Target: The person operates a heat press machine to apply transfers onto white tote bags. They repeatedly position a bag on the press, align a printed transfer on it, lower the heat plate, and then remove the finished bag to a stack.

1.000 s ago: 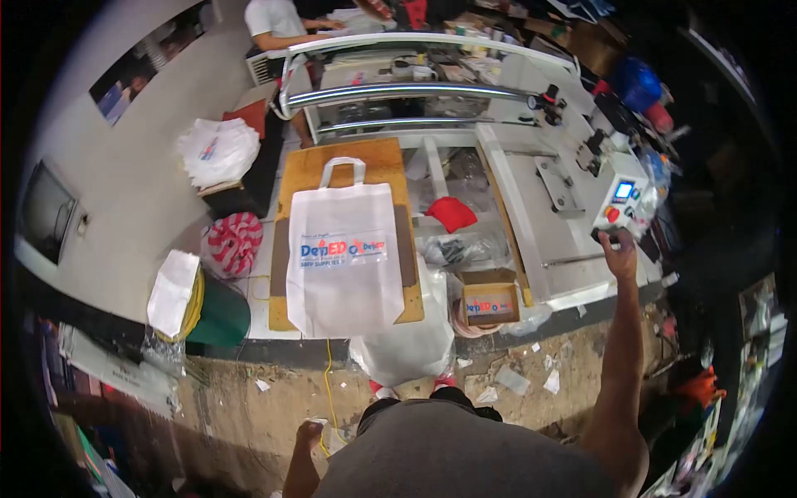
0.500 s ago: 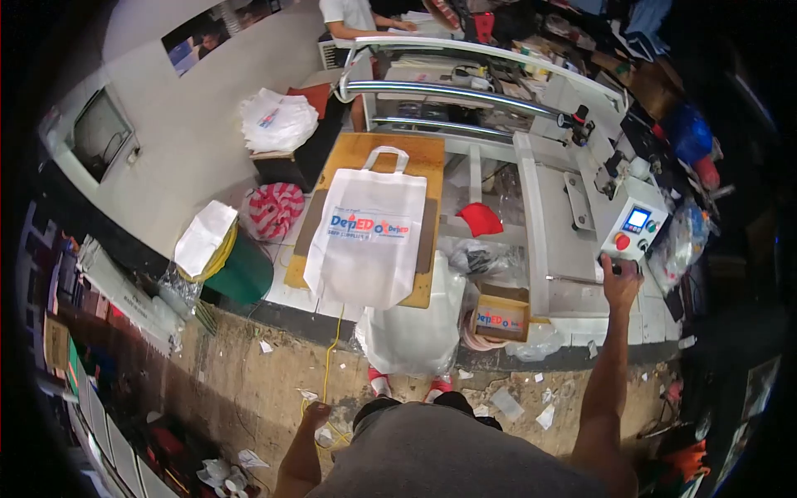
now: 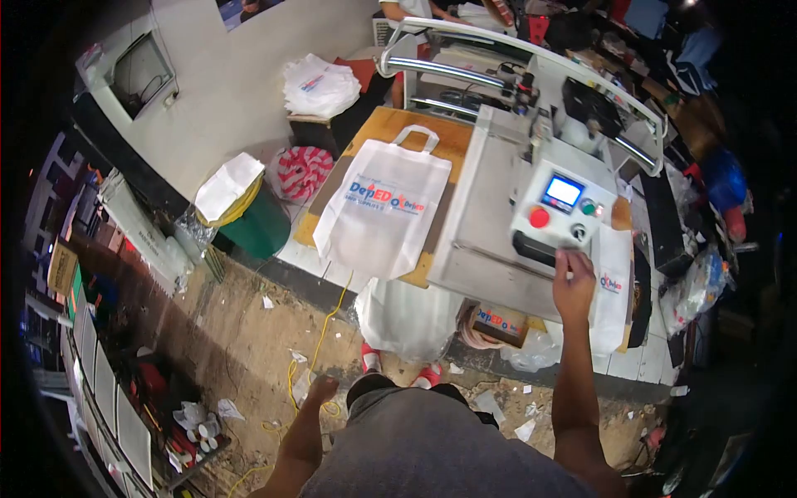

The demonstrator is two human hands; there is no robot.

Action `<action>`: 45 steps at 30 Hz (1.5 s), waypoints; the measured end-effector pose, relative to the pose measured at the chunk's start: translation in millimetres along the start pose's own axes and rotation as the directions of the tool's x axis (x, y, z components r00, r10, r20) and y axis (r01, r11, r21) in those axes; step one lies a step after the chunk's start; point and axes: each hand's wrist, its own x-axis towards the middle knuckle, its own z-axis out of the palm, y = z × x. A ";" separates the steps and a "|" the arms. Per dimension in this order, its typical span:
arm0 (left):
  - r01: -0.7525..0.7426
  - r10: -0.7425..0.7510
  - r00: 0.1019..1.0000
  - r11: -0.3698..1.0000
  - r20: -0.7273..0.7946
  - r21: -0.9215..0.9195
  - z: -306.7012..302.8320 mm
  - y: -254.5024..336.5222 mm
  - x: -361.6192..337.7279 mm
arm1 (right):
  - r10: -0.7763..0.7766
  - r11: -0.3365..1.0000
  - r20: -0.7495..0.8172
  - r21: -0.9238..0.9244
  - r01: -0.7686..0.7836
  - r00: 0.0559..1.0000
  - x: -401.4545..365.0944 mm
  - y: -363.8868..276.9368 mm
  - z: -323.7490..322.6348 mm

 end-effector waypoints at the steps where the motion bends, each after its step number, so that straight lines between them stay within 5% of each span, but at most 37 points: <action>1: 0.064 -0.072 0.996 0.987 -0.044 -0.151 3.6 5.8 -0.5 | -0.003 1.000 0.014 0.007 0.003 1.000 1.5 -5.5 9.0; 3: 0.131 -0.163 0.983 0.943 -0.082 -0.304 5.2 15.4 -7.9 | -0.235 0.965 0.064 -0.103 0.241 0.970 1.8 -28.6 31.7; 5: 0.019 -0.061 0.989 0.953 -0.132 -0.301 2.6 22.9 -23.0 | -0.260 0.956 0.143 -0.099 0.275 0.955 2.8 -48.4 53.2; 7: 0.046 -0.133 0.968 0.929 -0.215 -0.368 14.5 18.9 -36.3 | -0.280 0.954 0.188 -0.058 0.295 0.942 5.0 -65.5 78.2; 10: 0.214 -0.239 0.970 0.926 -0.043 -0.310 2.3 35.4 -71.1 | -0.309 0.946 0.267 -0.010 0.323 0.913 10.6 -98.2 101.2; 13: 0.233 -0.278 0.960 0.854 -0.028 -0.466 48.7 -17.6 -79.5 | -0.353 0.931 0.316 0.026 0.364 0.881 16.5 -127.7 125.4; 15: 0.262 -0.277 0.961 0.903 0.005 -0.341 82.5 -60.5 -84.5 | -0.368 0.926 0.325 0.039 0.376 0.871 16.7 -142.6 143.0; 17: -0.058 0.018 0.991 0.952 -0.133 -0.300 111.9 -102.5 -90.4 | -0.385 0.919 0.332 0.051 0.391 0.861 17.3 -155.0 157.5; 19: 0.274 -0.354 0.934 0.649 0.037 -0.710 104.4 -82.0 -123.6 | -0.353 0.931 0.371 0.045 0.363 0.859 18.6 -169.3 166.8; 20: 0.401 -0.422 0.900 0.704 0.108 -0.586 90.3 -70.8 -136.8 | -0.364 0.927 0.346 0.041 0.373 0.865 18.4 -174.5 173.6; 21: 0.404 -0.419 0.901 0.707 0.117 -0.580 99.0 -89.0 -141.8 | -0.374 0.923 0.324 0.037 0.383 0.869 16.5 -182.3 175.7; 23: 0.449 -0.299 0.888 0.401 0.349 -0.799 112.8 -122.7 -148.5 | -0.351 0.933 0.321 0.039 0.358 0.880 11.6 -190.3 173.4; 25: 0.468 -0.396 0.867 0.443 0.301 -0.764 99.3 -102.3 -165.8 | -0.423 0.897 0.102 0.186 0.400 0.900 -7.8 -187.5 161.2; 26: 0.493 -0.493 0.835 0.473 0.244 -0.731 97.3 -94.5 -174.2 | -0.413 0.904 0.110 0.170 0.392 0.904 -21.5 -182.3 149.7; 28: 0.508 -0.481 0.833 0.472 0.272 -0.721 93.1 -100.4 -180.3 | -0.267 0.936 0.086 0.261 0.237 0.960 -59.8 -162.4 115.2; 31: 0.523 -0.449 0.838 0.494 0.311 -0.695 93.0 -132.1 -170.3 | 0.074 0.993 0.372 0.058 -0.103 0.925 -133.5 -95.3 77.1; 35: 0.449 -0.424 0.873 0.514 0.238 -0.731 81.8 -113.3 -159.8 | 0.224 0.974 0.422 -0.084 -0.209 0.879 -251.8 42.7 50.3; 37: 0.436 -0.454 0.870 0.520 0.195 -0.734 74.4 -84.9 -164.3 | 0.475 0.880 0.554 -0.308 -0.361 0.684 -296.1 120.6 47.9; 41: 0.472 -0.455 0.856 0.497 0.244 -0.728 84.6 -17.0 -187.4 | 0.553 0.831 0.540 -0.408 -0.378 0.635 -328.0 235.5 71.6; 43: 0.539 -0.565 0.799 0.519 0.207 -0.664 99.6 30.8 -203.2 | 0.405 0.905 0.451 -0.320 -0.280 0.795 -347.5 298.4 105.7; 44: 0.556 -0.475 0.827 0.607 0.302 -0.568 129.7 2.4 -214.3 | 0.599 0.788 0.429 -0.466 -0.402 0.676 -336.5 302.0 122.1; 45: 0.611 -0.513 0.786 0.566 0.344 -0.553 135.9 26.6 -229.5 | 0.302 0.886 0.240 -0.429 -0.178 0.922 -341.7 323.5 147.3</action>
